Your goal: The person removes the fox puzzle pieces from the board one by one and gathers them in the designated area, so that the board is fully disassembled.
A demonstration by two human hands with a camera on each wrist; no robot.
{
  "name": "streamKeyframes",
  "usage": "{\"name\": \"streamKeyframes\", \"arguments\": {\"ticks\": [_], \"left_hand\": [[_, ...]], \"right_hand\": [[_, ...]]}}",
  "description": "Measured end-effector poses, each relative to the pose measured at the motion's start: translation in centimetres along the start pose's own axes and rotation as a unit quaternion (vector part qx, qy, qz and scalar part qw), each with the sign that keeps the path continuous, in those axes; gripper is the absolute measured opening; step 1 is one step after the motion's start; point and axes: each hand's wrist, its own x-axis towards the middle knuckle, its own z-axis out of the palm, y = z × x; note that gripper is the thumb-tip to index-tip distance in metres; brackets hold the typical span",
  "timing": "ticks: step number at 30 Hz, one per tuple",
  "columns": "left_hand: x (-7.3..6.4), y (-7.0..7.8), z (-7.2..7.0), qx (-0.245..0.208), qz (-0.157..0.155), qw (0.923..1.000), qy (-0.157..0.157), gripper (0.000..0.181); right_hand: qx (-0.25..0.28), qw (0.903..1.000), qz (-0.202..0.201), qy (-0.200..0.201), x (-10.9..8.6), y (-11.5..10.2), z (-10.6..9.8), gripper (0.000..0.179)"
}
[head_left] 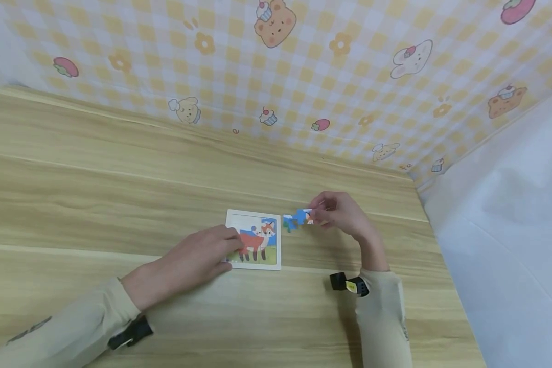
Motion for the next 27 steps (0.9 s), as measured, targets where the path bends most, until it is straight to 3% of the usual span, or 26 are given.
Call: {"name": "streamKeyframes", "arguments": {"ticks": [16, 21, 27], "left_hand": [[0.1, -0.1, 0.0, -0.003, -0.008, 0.9999, -0.013, 0.030], [0.3, -0.1, 0.0, 0.009, -0.013, 0.9999, -0.006, 0.030], [0.2, 0.0, -0.1, -0.006, -0.053, 0.9984, 0.020, 0.037]], "right_hand": [[0.051, 0.9958, 0.071, -0.028, 0.2, 1.6, -0.8, 0.013], [0.026, 0.9960, 0.079, -0.033, 0.4, 1.8, -0.5, 0.009], [-0.027, 0.9943, 0.095, -0.040, 0.6, 1.8, 0.1, 0.008]]}}
